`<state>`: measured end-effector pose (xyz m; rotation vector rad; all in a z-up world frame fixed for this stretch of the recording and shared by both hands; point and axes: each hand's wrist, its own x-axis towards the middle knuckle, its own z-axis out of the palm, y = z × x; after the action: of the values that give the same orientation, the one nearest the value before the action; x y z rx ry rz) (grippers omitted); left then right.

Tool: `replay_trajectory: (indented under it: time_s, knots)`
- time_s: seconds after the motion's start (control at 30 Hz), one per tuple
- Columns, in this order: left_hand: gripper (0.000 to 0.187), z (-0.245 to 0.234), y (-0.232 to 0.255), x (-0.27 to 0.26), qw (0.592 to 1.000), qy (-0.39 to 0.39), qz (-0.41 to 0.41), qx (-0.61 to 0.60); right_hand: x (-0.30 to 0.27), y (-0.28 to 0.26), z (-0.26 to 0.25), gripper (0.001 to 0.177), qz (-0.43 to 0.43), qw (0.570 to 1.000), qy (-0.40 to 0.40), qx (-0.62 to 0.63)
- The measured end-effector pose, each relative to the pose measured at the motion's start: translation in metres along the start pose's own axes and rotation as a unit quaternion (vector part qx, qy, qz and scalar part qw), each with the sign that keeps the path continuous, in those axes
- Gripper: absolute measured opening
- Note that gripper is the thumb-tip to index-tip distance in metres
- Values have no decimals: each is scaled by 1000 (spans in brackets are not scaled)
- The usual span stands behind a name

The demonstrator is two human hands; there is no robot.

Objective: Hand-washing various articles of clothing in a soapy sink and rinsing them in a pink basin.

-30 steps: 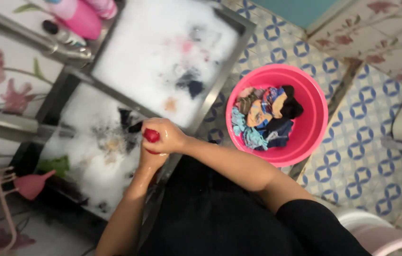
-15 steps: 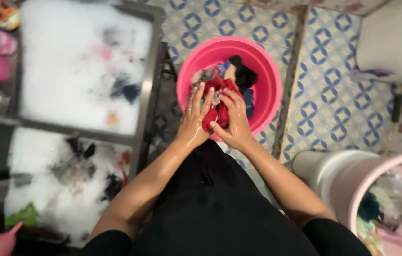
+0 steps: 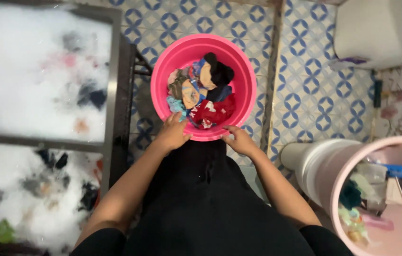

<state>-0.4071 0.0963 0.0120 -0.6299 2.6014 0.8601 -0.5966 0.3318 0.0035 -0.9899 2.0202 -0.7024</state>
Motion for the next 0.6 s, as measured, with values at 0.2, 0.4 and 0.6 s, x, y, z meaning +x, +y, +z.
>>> replay_trajectory:
  time_s: [0.2,0.4,0.6]
  knots:
    - [17,-75,11,-95,896,398,89,-176,40,-52,2,38,-99,993,-67,8]
    - [9,-85,-79,-195,681,685,-127,-224,73,-173,35,27,-203,975,-84,42]
    - [25,-1,-213,-214,872,261,-312,-270,82,-291,116,12,-455,885,-88,43]
